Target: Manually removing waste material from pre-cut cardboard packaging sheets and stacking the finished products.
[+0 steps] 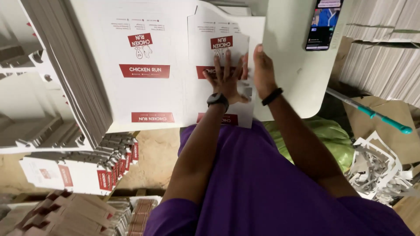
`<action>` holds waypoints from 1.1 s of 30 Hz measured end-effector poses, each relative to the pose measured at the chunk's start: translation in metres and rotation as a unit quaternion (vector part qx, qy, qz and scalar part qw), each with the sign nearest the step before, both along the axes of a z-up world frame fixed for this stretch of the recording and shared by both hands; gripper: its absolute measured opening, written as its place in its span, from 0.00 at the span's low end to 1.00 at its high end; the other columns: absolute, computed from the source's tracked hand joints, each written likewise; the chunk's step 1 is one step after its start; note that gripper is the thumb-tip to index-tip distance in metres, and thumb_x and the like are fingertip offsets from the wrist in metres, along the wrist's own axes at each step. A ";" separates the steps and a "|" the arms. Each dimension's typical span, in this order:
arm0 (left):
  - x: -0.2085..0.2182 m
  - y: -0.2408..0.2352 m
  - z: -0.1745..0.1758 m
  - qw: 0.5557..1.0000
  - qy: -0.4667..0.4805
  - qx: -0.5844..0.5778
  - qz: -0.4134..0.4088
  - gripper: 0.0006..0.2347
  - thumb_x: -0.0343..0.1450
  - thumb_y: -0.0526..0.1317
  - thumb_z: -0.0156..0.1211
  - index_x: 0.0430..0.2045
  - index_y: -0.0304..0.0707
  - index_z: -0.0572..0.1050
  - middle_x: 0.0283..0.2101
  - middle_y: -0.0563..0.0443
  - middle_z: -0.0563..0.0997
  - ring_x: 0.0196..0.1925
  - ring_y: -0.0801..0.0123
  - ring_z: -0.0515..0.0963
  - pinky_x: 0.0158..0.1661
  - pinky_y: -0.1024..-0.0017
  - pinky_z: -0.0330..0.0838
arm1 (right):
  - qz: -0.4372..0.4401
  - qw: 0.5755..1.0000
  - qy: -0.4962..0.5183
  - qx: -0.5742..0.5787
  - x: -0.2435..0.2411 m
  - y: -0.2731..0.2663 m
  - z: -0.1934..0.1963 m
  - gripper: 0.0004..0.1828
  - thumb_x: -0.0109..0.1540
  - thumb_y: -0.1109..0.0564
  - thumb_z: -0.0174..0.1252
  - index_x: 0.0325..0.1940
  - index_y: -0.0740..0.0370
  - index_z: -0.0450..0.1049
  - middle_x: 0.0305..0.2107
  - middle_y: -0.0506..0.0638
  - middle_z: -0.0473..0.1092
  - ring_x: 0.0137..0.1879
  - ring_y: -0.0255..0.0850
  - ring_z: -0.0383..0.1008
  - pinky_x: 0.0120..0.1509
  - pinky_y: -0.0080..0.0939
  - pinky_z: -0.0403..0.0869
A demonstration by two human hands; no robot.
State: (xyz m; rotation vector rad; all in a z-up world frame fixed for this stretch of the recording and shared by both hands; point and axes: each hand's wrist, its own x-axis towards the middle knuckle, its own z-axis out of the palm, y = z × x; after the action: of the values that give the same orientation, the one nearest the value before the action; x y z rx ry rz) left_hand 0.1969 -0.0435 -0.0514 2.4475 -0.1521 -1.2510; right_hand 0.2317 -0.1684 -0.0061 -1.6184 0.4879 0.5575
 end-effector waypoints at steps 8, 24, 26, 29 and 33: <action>-0.022 -0.016 -0.090 0.997 -0.005 0.074 -0.031 0.44 0.52 0.64 0.73 0.64 0.69 0.56 0.79 0.49 0.41 0.77 0.39 0.22 0.59 0.16 0.12 | 0.006 0.989 0.064 -0.134 -0.047 0.020 0.056 0.31 0.71 0.34 0.44 0.25 0.56 0.73 0.11 0.51 0.68 0.18 0.41 0.72 0.27 0.40 0.72; 0.017 0.124 -0.055 0.840 -0.479 -0.156 0.202 0.22 0.65 0.36 0.70 0.55 0.40 0.75 0.57 0.43 0.77 0.63 0.47 0.74 0.68 0.55 0.63 | -0.041 0.993 -0.095 -0.059 -0.054 0.045 0.072 0.23 0.76 0.43 0.41 0.48 0.65 0.71 0.16 0.48 0.64 0.22 0.37 0.67 0.29 0.37 0.67; 0.070 0.160 -0.016 0.840 -0.504 -0.113 0.164 0.28 0.72 0.41 0.68 0.66 0.40 0.61 0.62 0.41 0.72 0.65 0.51 0.71 0.63 0.54 0.70 | -0.027 0.973 -0.171 -0.153 -0.060 0.054 0.064 0.20 0.73 0.41 0.42 0.40 0.59 0.64 0.16 0.45 0.63 0.21 0.34 0.62 0.26 0.38 0.66; 0.140 0.182 0.013 0.924 -0.368 -0.067 0.076 0.44 0.63 0.43 0.81 0.71 0.47 0.53 0.72 0.44 0.64 0.76 0.46 0.58 0.71 0.39 0.51 | -0.002 0.968 -0.120 -0.222 -0.074 0.073 0.062 0.24 0.70 0.36 0.39 0.37 0.56 0.66 0.20 0.44 0.69 0.24 0.40 0.70 0.31 0.45 0.69; 0.188 0.177 0.030 0.962 -0.250 -0.080 -0.077 0.45 0.65 0.52 0.66 0.74 0.65 0.39 0.74 0.38 0.62 0.78 0.44 0.49 0.69 0.36 0.23 | -0.019 0.953 -0.177 -0.246 -0.073 0.073 0.031 0.23 0.72 0.40 0.39 0.44 0.60 0.69 0.22 0.46 0.71 0.24 0.42 0.73 0.28 0.45 0.71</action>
State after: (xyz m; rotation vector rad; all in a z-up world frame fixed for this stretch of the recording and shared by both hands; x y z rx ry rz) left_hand 0.3845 0.1336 -0.0217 2.5909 -0.5662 -0.6151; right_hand 0.1589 -0.0957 0.0248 -2.1264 0.4030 0.1044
